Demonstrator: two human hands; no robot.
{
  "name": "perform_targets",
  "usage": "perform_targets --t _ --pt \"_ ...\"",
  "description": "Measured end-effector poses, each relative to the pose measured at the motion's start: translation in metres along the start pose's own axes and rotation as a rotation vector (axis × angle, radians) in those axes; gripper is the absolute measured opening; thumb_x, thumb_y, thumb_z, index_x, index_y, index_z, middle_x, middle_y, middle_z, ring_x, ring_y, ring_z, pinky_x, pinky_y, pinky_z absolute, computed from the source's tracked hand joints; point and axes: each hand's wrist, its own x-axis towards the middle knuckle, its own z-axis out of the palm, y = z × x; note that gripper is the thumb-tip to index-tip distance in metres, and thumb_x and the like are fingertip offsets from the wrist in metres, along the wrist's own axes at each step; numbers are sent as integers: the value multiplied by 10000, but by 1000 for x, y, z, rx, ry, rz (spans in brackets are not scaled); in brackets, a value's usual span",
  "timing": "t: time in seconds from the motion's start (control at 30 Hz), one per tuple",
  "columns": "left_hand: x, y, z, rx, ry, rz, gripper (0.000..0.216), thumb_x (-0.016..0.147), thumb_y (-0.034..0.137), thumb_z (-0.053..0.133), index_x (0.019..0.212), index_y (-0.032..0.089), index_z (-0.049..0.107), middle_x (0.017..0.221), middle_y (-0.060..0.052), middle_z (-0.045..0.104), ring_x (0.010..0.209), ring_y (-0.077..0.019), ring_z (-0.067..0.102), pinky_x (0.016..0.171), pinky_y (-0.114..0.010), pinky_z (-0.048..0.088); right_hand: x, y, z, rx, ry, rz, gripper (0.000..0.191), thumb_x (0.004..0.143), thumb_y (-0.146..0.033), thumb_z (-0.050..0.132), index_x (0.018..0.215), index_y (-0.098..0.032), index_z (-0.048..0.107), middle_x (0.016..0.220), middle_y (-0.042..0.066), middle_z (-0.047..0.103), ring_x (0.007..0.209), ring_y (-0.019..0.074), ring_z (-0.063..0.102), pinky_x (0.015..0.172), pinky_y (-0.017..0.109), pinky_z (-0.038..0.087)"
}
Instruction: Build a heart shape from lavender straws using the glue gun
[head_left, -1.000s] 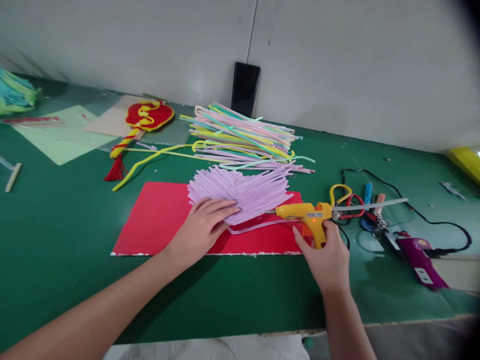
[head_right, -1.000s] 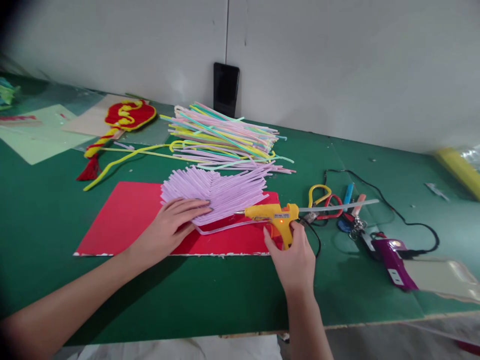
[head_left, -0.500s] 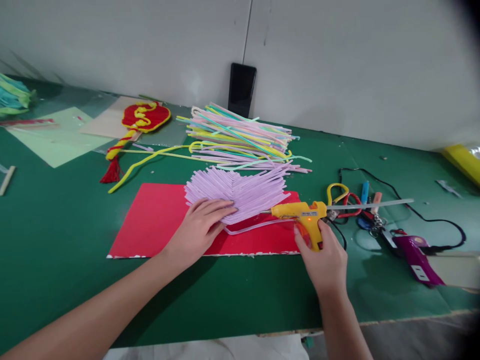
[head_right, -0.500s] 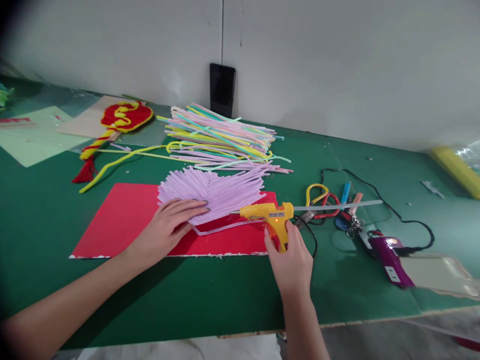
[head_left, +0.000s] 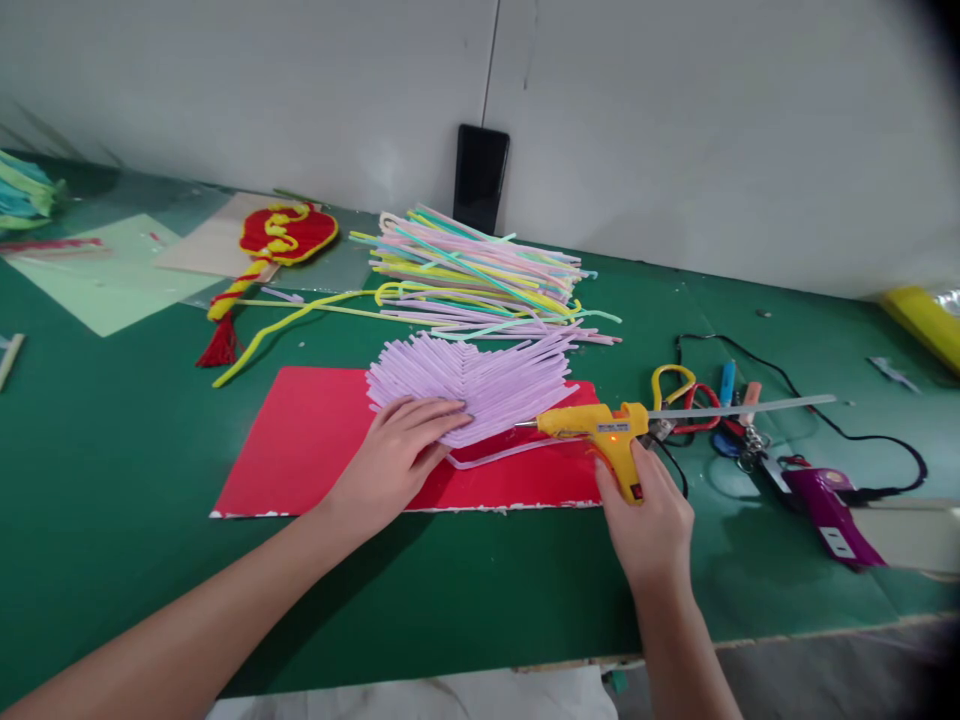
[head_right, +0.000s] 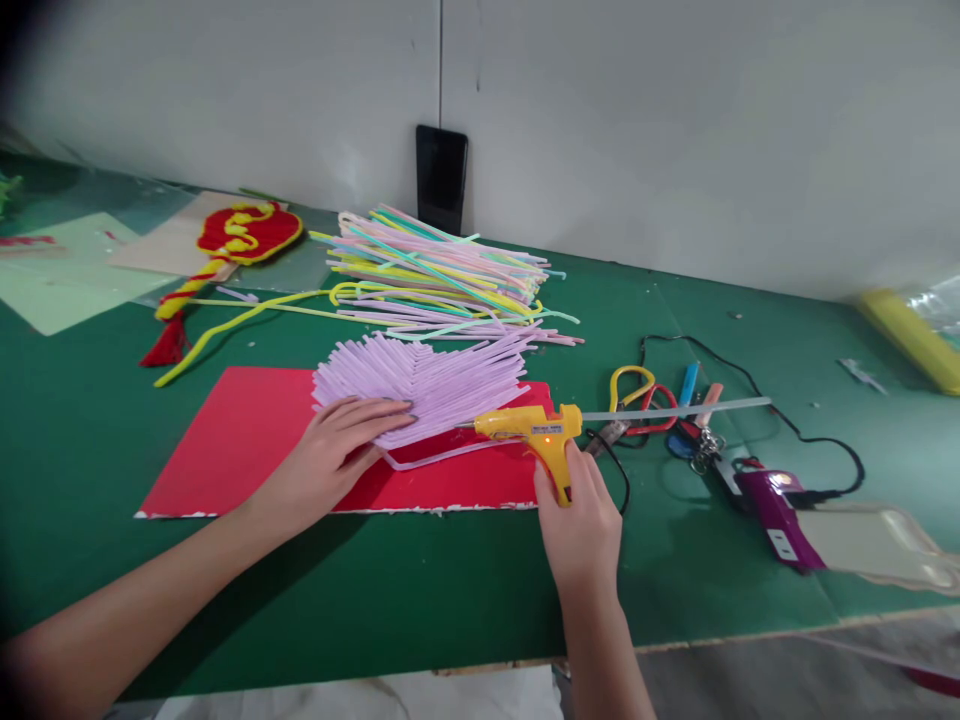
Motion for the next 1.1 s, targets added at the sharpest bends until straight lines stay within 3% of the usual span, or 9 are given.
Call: perform_targets --t 0.9,1.1 --pt "0 0 0 -7 -2 -10 346 934 196 399 1237 293 533 1325 14 548 1236 -165 458 1079 -438 280 0 3 -4 -51 18 52 379 877 -356 506 1111 -77 610 1002 182 681 866 263 661 708 349 529" --pt "0 0 -1 -11 3 -6 344 935 207 390 1235 289 538 1323 3 550 1231 -174 464 1071 -448 290 9 -7 -9 -96 -31 148 530 782 -509 589 1095 -81 582 898 138 659 813 265 628 601 316 493"
